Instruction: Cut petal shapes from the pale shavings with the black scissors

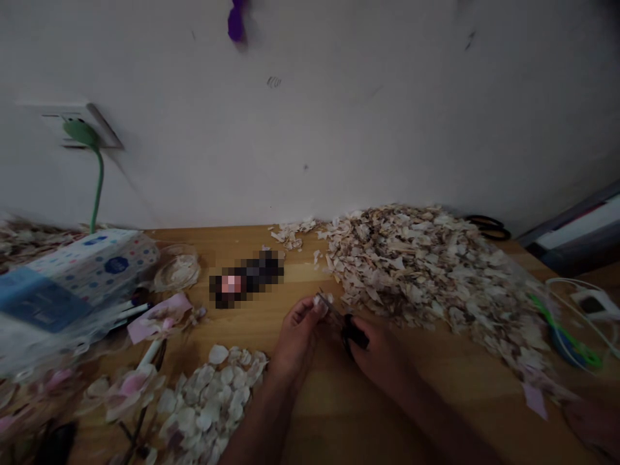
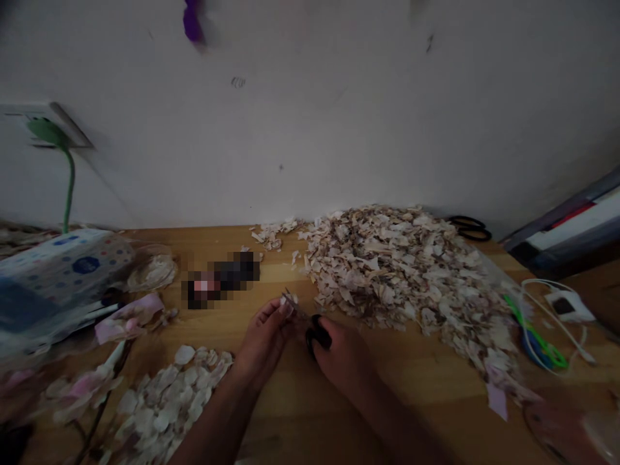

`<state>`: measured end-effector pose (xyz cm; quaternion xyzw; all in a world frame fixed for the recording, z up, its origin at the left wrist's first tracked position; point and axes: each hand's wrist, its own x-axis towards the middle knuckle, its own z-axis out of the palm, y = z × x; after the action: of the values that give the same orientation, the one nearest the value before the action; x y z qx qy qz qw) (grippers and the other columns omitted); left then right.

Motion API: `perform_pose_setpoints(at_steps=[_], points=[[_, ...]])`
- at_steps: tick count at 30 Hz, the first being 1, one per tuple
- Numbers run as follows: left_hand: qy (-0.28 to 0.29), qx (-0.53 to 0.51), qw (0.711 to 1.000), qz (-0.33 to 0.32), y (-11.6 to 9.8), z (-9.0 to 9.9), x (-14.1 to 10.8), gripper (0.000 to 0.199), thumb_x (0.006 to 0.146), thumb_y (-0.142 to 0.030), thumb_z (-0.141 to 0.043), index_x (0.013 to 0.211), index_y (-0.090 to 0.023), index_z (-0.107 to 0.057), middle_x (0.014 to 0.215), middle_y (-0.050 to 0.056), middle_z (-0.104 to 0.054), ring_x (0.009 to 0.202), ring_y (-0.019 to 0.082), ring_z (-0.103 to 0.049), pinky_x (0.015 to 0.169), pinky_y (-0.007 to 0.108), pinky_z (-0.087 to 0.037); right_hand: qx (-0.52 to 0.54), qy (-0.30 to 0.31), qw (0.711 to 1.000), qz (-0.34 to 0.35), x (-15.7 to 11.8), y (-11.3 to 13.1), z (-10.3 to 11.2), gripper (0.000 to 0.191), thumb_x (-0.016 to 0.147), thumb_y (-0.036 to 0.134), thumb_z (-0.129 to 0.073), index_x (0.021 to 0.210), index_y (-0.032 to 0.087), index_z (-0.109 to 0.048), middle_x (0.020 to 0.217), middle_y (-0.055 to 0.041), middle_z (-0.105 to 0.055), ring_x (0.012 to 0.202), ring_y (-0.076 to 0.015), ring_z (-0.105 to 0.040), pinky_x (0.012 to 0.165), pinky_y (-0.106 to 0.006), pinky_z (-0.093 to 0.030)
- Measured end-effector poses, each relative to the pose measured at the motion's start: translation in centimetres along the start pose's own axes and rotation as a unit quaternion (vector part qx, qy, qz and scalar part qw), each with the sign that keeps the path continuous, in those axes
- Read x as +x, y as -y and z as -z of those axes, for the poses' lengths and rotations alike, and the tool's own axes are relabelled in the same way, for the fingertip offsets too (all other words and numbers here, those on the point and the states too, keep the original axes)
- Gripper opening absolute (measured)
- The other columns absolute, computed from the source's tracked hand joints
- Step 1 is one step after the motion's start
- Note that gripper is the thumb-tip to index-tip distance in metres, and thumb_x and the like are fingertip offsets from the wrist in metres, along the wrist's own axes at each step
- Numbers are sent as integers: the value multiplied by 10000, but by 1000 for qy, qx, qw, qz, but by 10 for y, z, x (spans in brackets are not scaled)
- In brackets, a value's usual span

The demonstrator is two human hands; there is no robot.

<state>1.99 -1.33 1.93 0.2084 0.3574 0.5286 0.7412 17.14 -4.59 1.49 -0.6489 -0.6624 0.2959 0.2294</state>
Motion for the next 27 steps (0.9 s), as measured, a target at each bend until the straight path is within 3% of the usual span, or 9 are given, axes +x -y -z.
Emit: perform_pose_setpoints(at_steps=[7,14,19,22,27], points=[[-31,2,999,-41,5,6,2,224,637,-297,-799,734,-149,-661,667,-12,-634,592,74,-561,612,192,-456,-39,13,999,0,-1,0,-1,117,798,258,-515,852,225,-613,782,-45,-689,724,-217,-639,608,-277,-430],[-34,153,982,-106,6,19,9,213,722,-349,-726,738,-149,-654,629,-1,-627,586,97,-547,597,205,-417,-29,14,999,3,-1,1,1,102,801,247,-506,827,228,-602,772,-40,-684,715,-211,-632,610,-279,-424],[-31,183,975,-123,4,18,9,203,715,-349,-727,752,-160,-663,623,-10,-626,579,101,-552,593,209,-418,-34,22,999,1,-1,0,2,95,811,272,-517,836,222,-593,769,-40,-675,718,-218,-624,612,-288,-425],[-23,162,980,-113,4,15,8,193,697,-330,-745,748,-159,-672,631,-11,-634,583,95,-554,599,203,-423,-26,20,999,-2,-1,-1,1,109,813,276,-519,849,218,-604,791,-48,-683,737,-223,-628,631,-296,-433],[-3,12,1000,-25,2,6,3,238,655,-301,-784,809,-152,-679,704,1,-657,614,97,-576,620,214,-463,-10,12,1000,-2,0,-3,-2,129,818,286,-512,879,222,-607,805,-46,-685,743,-220,-631,638,-292,-438]])
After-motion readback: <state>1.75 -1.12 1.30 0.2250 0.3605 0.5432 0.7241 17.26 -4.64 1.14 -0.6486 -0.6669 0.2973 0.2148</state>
